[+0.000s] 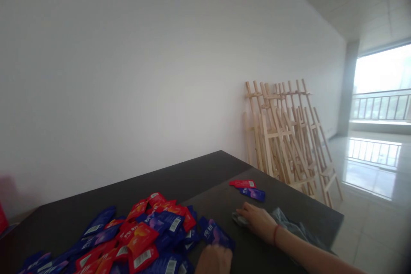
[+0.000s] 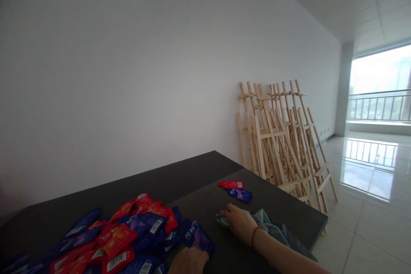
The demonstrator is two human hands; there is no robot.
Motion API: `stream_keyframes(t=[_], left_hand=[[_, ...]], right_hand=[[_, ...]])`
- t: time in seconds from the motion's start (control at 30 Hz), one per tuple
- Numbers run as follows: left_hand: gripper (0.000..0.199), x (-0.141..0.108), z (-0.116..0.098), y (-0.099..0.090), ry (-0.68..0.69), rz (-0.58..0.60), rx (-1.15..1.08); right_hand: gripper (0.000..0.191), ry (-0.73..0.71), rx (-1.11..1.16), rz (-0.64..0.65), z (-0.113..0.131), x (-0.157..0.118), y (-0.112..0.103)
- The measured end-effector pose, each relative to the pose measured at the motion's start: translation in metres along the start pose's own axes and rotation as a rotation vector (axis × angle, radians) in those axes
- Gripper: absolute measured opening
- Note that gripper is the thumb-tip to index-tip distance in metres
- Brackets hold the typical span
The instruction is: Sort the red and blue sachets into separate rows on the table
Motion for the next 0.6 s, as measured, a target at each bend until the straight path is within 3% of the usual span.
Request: stream_keyframes(t=[0.07, 0.2, 0.3, 0.47, 0.53, 0.6], left_hand=[[0.027, 0.012, -0.003, -0.018, 0.06, 0.033, 0.006], [0.058, 0.028, -0.012, -0.032, 0.24, 0.227, 0.148], [0.049, 0.036, -0.014, -0.034, 0.314, 0.304, 0.28], [0.008, 0.04, -0.023, -0.058, 0.407, 0.17, 0.304], [0.002, 0.037, -0.022, -0.065, 0.386, 0.045, 0.262], [0.004, 0.031, -0.016, -0.06, 0.346, -0.097, 0.252]], right_hand=[[0.054, 0.093, 0.048, 0.006, -0.014, 0.008, 0.0], [0.039, 0.095, 0.068, -0.031, -0.01, 0.01, -0.004], [0.033, 0.09, 0.088, -0.064, -0.006, 0.006, -0.005], [0.031, 0.101, 0.106, -0.086, -0.007, 0.007, -0.001], [0.031, 0.107, 0.115, -0.098, -0.008, 0.008, 0.001], [0.032, 0.102, 0.117, -0.101, -0.009, 0.008, 0.002]])
Point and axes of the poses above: each hand's wrist, its own x-axis towards the middle knuckle, its own y-axis out of the palm, z = x × y, the point moved 8 cm from there along x, towards the middle knuckle, and after that the axes turned 12 degrees about -x, right-handed, at the moved point
